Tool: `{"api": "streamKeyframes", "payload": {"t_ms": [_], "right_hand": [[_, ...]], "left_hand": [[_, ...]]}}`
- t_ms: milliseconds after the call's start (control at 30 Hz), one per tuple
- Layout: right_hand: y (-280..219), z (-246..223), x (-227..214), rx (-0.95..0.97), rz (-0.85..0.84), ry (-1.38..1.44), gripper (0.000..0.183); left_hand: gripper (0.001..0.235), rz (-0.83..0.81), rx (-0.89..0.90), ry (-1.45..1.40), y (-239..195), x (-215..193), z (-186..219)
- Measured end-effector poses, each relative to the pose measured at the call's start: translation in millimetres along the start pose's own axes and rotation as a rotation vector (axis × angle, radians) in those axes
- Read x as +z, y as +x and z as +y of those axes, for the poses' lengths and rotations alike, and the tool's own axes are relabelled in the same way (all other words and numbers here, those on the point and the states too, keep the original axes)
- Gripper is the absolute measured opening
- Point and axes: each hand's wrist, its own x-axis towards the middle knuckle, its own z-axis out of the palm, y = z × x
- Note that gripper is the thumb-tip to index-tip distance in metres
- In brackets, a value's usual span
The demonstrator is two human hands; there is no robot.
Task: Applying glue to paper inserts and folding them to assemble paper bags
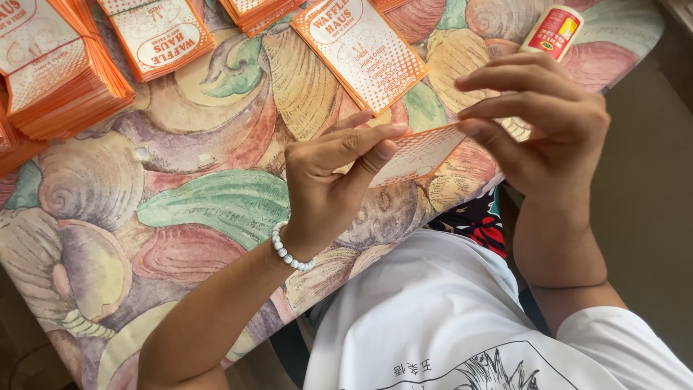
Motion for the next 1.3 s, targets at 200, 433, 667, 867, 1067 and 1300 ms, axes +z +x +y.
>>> {"api": "streamKeyframes", "payload": {"t_ms": [200, 433, 667, 867, 1067, 1300], "right_hand": [[-33.6, 41.4, -0.9, 0.320, 0.026, 0.417, 0.079], [-54.2, 42.5, 22.5, 0.484, 0.033, 0.537, 0.080], [-41.5, 38.2, -14.8, 0.349, -0.307, 0.196, 0.084], [-61.2, 66.1, -11.7, 0.477, 0.079, 0.472, 0.095], [-61.6, 68.1, -9.9, 0.480, 0.194, 0.402, 0.088], [-49.2, 56.3, -7.0, 0.460, 0.135, 0.379, 0.084]], "left_hand": [[0.021, 0.142, -0.272, -0.235, 5.4, 0.9, 0.7], [0.025, 0.311, -0.438, -0.477, 0.0, -0.8, -36.4], [0.032, -0.163, -0.213, -0.111, 14.6, -8.5, -16.2], [0.015, 0.143, -0.239, -0.053, -9.4, 7.6, -23.5], [0.019, 0.077, -0.315, -0.215, -10.2, -1.3, -35.2], [0.018, -0.007, -0.270, 0.037, 2.1, -5.9, -30.5]]}}
